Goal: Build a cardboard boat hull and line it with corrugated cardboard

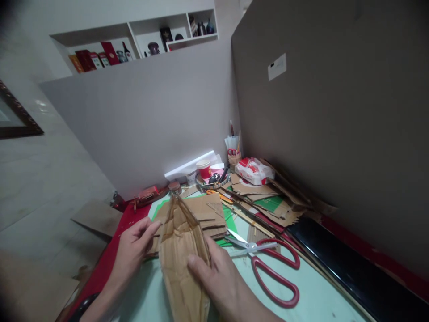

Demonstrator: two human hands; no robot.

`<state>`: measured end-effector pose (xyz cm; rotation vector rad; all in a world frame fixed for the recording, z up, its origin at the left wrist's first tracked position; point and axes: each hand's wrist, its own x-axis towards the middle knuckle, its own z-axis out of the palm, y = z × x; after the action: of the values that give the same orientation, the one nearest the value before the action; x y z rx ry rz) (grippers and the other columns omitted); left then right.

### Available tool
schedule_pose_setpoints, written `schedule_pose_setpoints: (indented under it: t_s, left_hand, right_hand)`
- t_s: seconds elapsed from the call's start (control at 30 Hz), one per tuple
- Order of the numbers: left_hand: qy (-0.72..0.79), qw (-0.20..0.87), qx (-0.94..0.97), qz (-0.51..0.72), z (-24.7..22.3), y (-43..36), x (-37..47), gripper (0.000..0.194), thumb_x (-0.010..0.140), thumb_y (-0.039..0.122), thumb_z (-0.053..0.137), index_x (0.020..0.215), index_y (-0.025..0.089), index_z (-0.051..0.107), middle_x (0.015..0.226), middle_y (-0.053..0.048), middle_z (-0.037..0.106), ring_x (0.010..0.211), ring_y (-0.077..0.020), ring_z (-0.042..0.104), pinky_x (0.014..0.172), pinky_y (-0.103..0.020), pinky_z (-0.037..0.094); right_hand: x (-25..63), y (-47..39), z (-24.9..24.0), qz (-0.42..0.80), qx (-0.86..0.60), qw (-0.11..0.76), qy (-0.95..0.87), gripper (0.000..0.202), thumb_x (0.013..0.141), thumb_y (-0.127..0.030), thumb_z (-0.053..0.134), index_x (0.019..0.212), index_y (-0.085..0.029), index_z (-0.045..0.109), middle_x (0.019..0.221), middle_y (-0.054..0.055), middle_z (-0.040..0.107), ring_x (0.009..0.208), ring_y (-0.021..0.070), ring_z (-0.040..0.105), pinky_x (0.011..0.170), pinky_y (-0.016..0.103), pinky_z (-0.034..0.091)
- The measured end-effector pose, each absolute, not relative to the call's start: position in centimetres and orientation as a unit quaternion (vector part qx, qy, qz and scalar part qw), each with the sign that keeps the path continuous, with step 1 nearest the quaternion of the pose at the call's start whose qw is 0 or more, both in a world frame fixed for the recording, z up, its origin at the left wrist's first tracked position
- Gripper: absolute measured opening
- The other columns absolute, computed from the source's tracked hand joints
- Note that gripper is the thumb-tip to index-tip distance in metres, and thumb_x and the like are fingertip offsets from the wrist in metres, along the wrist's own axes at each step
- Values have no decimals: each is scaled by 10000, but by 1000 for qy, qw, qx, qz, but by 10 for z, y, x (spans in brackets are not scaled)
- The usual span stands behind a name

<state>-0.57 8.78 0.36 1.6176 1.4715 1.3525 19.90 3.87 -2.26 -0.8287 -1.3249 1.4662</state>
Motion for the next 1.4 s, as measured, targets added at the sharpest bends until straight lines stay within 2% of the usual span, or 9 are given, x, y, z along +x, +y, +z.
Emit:
schedule_pose_setpoints:
  t_s: [0.17,0.4,0.63,0.77,0.87,1.03,1.13,1.3,1.4]
  left_hand:
    - [536,288,631,482,4,87,-2,270,835,294,632,594,194,561,604,52,536,634,-134,493,600,-214,353]
    - [527,291,613,512,3,88,-5,53,752,193,678,714,218,704,731,49,703,748,-138,632,711,-197,456]
    - [538,313,579,527,8,84,-6,144,732,222,722,863,227,780,835,8,796,798,-156,702,758,-224,525]
    - [530,350,590,499,11,80,-3,339,841,456,638,925,160,780,812,-50,783,660,-167,676,634,-259,544]
    - [520,359,614,473,11,75,2,475,900,551,519,1024,146,734,872,-60,755,740,-185,665,641,-263,528]
    - [517,335,665,422,9,66,14,282,897,425,597,880,159,689,795,-11,671,808,-186,607,707,-250,466]
    - [507,342,690,387,7,62,21,275,930,399,544,972,168,687,873,-22,695,826,-191,620,737,-264,469]
    - [476,344,734,342,-2,54,31,303,939,370,509,1042,157,698,932,-65,723,839,-215,643,759,-287,490]
    - [468,332,749,331,-10,49,37,341,940,357,484,1127,154,684,1024,-96,733,898,-234,657,812,-302,496]
  right_hand:
    - [200,36,-24,573,-360,469,-567,549,931,-466,572,1414,-213,503,1341,101,628,1227,282,573,1055,414,432]
    - [199,36,-24,547,-396,463,-574,501,926,-485,556,1335,-195,572,1281,121,653,1190,287,583,1054,436,423]
    - [198,38,-26,523,-415,473,-575,508,893,-528,575,1275,-195,620,1213,120,684,1176,332,588,1046,481,425]
    - [198,38,-29,509,-424,478,-577,509,898,-521,564,1291,-200,605,1241,118,669,1189,330,583,1038,469,435]
    - [197,38,-33,481,-433,476,-596,495,908,-509,543,1289,-197,592,1212,121,675,1170,328,591,1027,468,440]
    - [197,36,-28,462,-441,433,-636,431,881,-477,583,1202,-191,592,1065,114,692,1051,319,631,927,447,494]
    - [203,35,-15,490,-424,451,-614,381,900,-489,543,1131,-188,574,1088,116,670,1019,292,639,862,416,524]
    - [209,32,-8,490,-393,496,-600,498,922,-445,558,1357,-220,467,1358,100,575,1281,259,508,1096,432,387]
    - [206,27,-12,523,-375,496,-582,485,941,-404,550,1378,-215,458,1398,101,564,1315,242,497,1129,420,365]
